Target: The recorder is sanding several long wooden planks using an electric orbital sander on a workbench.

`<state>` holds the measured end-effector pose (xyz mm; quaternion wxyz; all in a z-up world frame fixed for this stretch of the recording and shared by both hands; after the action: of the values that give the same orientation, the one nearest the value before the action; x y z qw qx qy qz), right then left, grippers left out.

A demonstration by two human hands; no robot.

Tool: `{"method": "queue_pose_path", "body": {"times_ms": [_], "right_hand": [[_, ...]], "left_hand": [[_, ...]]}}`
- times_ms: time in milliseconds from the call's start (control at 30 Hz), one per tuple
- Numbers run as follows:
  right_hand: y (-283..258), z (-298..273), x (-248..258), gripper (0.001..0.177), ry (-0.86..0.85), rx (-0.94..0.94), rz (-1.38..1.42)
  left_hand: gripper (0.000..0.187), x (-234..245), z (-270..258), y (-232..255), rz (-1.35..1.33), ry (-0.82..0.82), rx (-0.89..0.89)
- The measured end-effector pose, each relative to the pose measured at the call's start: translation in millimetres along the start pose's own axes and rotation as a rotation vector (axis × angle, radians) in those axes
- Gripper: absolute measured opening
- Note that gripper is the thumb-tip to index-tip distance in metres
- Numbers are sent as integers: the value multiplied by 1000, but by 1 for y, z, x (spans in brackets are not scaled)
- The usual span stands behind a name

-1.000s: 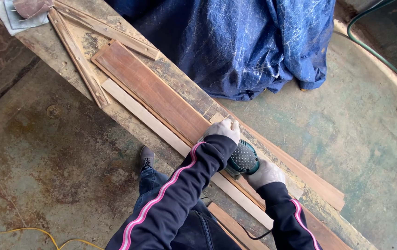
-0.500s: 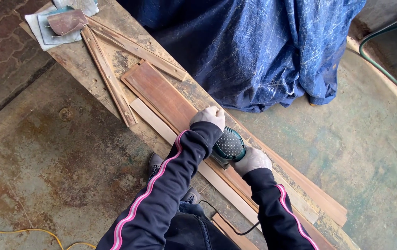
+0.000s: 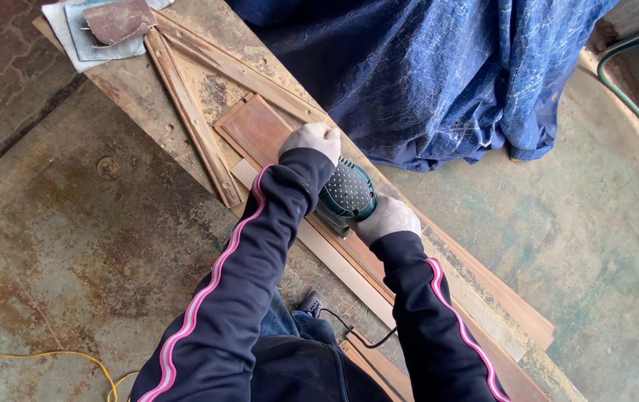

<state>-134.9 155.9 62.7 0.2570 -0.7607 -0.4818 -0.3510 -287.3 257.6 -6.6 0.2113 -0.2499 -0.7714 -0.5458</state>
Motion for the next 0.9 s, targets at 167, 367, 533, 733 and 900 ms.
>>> {"method": "queue_pose_path", "body": {"times_ms": [167,367,533,733,900], "right_hand": [[25,-8,-4,54,31,8,-7],[92,-26,-16,56,6,-49,-7],[159,-48,-26,56,8,-137,36],[239,-66,-50,55,-22,-253,37],[266,-70,-65,60,20,-284,4]], "left_hand": [[39,-19,-20,7,25,-21,-8],[42,-64,-67,37,-9,-73,-29],[43,-118,-109,65,-29,-187,-44],[43,-168,-157,93,-37,-242,-100],[40,-181,-179,95,-46,-289,-62]]}}
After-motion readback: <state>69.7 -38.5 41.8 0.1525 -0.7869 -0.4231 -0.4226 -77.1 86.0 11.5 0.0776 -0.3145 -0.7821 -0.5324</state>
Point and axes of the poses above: each hand's wrist, its own z-axis towards the middle knuckle, its own x-axis out of the back of the hand, y = z × x, the point moved 3 cm from there along z, towards the middle knuckle, and after that the axes turned 6 degrees about -x, right-handed, at the moved point
